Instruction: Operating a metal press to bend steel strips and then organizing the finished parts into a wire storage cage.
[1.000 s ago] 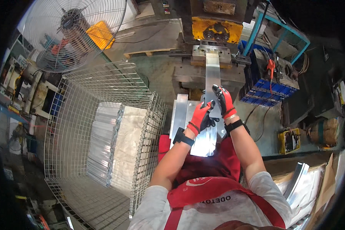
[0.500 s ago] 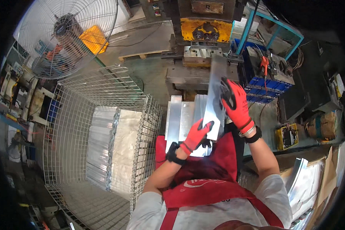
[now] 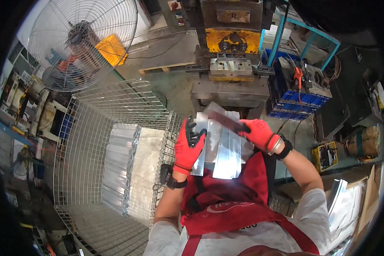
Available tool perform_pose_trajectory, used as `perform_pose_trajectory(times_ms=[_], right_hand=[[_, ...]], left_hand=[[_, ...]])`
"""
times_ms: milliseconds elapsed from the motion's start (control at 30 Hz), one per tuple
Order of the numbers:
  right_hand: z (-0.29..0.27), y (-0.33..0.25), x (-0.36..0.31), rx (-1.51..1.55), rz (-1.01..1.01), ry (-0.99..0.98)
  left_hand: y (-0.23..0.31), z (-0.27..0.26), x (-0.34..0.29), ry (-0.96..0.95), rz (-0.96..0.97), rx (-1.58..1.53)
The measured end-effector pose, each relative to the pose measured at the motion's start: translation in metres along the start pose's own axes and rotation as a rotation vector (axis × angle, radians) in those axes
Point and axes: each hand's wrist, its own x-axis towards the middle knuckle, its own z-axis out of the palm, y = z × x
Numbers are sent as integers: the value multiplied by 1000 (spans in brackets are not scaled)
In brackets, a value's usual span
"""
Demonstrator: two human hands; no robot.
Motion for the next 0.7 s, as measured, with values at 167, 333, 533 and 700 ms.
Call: perform_pose_trajectory(times_ms=[167, 333, 533, 700], right_hand=[[-4, 13, 45, 930, 551, 223], [25, 52, 82, 1138, 387, 479], [25, 77, 113, 1120, 402, 347], [26, 76, 121, 1117, 375, 295]], left_hand=[[-32, 42, -22, -572, -757, -1017], [-33, 76, -31, -612, -756, -1018], [-24, 85, 7, -552, -766, -965], [-25, 92, 17, -394, -747, -997]])
